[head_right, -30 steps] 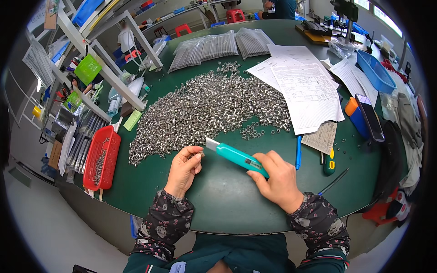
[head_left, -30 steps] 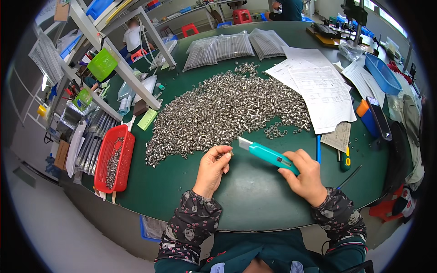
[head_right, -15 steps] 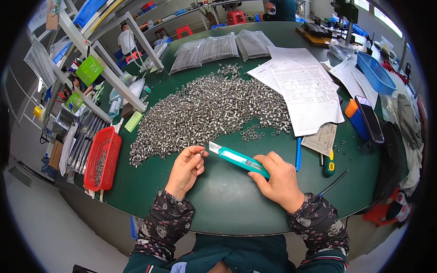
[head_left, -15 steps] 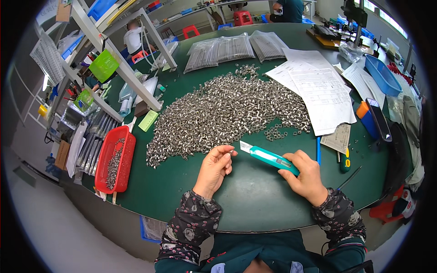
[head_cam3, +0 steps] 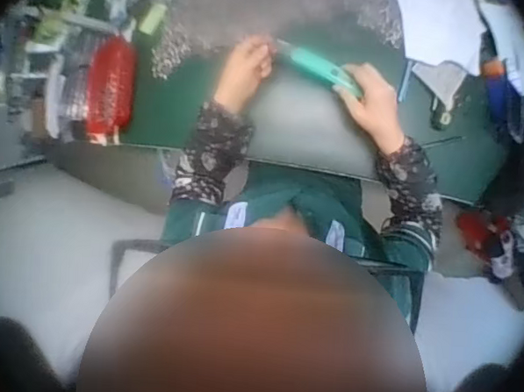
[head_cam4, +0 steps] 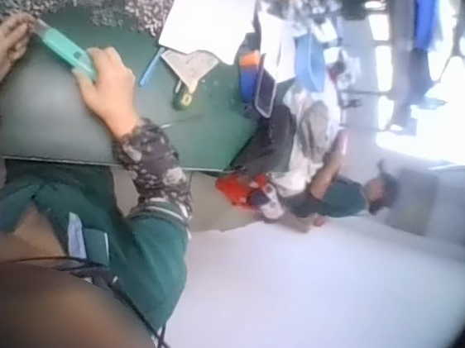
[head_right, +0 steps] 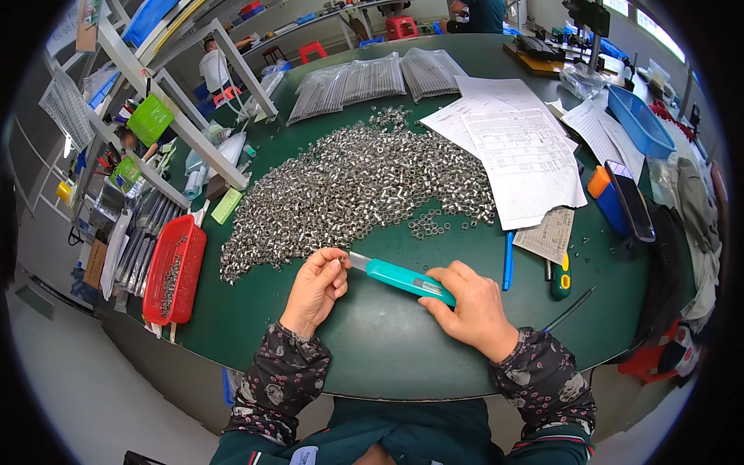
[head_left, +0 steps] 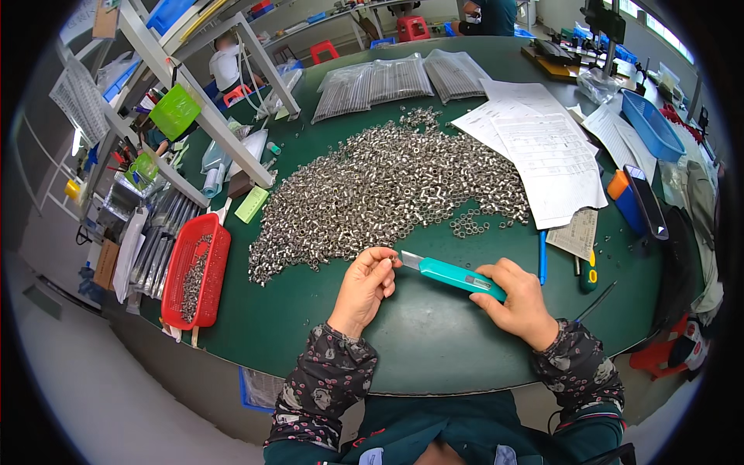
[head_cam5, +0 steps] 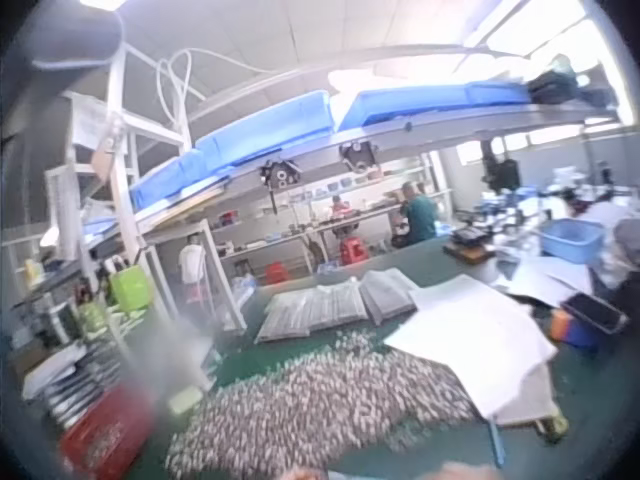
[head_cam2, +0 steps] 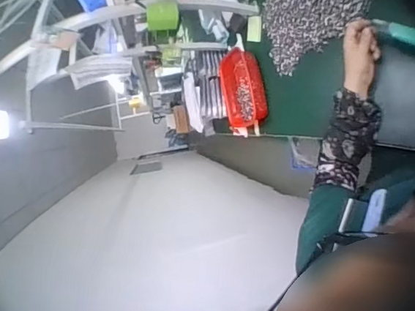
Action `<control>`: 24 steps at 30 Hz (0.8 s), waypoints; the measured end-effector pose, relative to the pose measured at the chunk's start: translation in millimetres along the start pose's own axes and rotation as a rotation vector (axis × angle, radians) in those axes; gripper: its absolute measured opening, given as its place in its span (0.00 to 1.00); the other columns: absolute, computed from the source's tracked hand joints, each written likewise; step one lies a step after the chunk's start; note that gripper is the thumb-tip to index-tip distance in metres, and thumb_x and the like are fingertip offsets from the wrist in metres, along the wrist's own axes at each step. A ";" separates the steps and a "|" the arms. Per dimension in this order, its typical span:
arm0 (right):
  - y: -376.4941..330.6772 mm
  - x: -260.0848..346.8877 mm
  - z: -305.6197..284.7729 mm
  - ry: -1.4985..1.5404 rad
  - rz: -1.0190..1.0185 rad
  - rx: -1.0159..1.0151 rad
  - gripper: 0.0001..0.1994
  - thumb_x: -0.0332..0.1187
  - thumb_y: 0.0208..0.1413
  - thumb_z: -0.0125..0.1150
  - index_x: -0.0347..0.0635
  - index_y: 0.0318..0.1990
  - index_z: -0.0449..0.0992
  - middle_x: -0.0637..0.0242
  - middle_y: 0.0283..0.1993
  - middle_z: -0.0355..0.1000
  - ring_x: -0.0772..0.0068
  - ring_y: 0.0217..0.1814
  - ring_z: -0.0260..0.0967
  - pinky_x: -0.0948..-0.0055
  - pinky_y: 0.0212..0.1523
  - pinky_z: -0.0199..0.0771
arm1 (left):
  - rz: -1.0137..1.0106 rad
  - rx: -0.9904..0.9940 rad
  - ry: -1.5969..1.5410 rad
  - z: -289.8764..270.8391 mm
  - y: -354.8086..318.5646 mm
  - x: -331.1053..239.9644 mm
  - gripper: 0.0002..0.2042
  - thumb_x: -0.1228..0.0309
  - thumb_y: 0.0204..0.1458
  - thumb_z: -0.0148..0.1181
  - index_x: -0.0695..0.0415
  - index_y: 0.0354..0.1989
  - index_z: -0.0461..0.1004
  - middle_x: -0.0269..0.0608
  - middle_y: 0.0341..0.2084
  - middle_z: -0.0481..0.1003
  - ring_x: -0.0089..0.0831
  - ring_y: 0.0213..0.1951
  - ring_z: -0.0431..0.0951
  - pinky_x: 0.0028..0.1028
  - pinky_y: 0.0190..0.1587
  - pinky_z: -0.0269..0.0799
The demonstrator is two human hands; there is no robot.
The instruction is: Scraping small metal components using a utility knife at a workbench.
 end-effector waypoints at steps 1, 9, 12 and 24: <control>0.0 -0.3 1.2 0.014 0.017 0.035 0.13 0.34 0.38 0.61 0.40 0.33 0.71 0.62 0.25 0.63 0.58 0.21 0.63 0.67 0.21 0.63 | 0.003 0.004 -0.018 1.0 -0.2 -0.2 0.07 0.75 0.50 0.48 0.61 0.38 0.66 0.36 0.28 0.68 0.15 0.21 0.61 0.15 0.20 0.59; -0.3 -3.4 5.3 0.085 0.056 0.130 0.12 0.35 0.40 0.60 0.40 0.33 0.71 0.62 0.24 0.63 0.58 0.23 0.63 0.67 0.23 0.62 | 0.017 0.015 0.032 -0.4 0.4 -0.3 0.06 0.76 0.49 0.50 0.61 0.36 0.66 0.34 0.25 0.68 0.15 0.20 0.61 0.15 0.19 0.58; 0.9 -5.5 4.2 0.071 0.058 0.131 0.12 0.34 0.40 0.60 0.39 0.33 0.71 0.61 0.24 0.64 0.59 0.23 0.63 0.69 0.23 0.62 | -0.001 0.049 0.057 2.5 -0.6 -1.5 0.06 0.75 0.49 0.50 0.61 0.35 0.66 0.34 0.25 0.68 0.15 0.20 0.61 0.15 0.19 0.58; 5.6 -21.6 -30.4 0.263 0.159 -0.272 0.12 0.30 0.40 0.61 0.35 0.33 0.70 0.62 0.25 0.65 0.68 0.26 0.63 0.75 0.29 0.62 | -0.294 -0.003 0.300 49.6 28.8 8.8 0.03 0.75 0.44 0.53 0.57 0.27 0.66 0.27 0.17 0.62 0.16 0.21 0.60 0.17 0.19 0.56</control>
Point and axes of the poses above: each hand's wrist, its own y-axis towards the middle knuckle, its own z-axis out of the palm, x = y × z, the point moved 5 cm from there along y, towards the middle knuckle
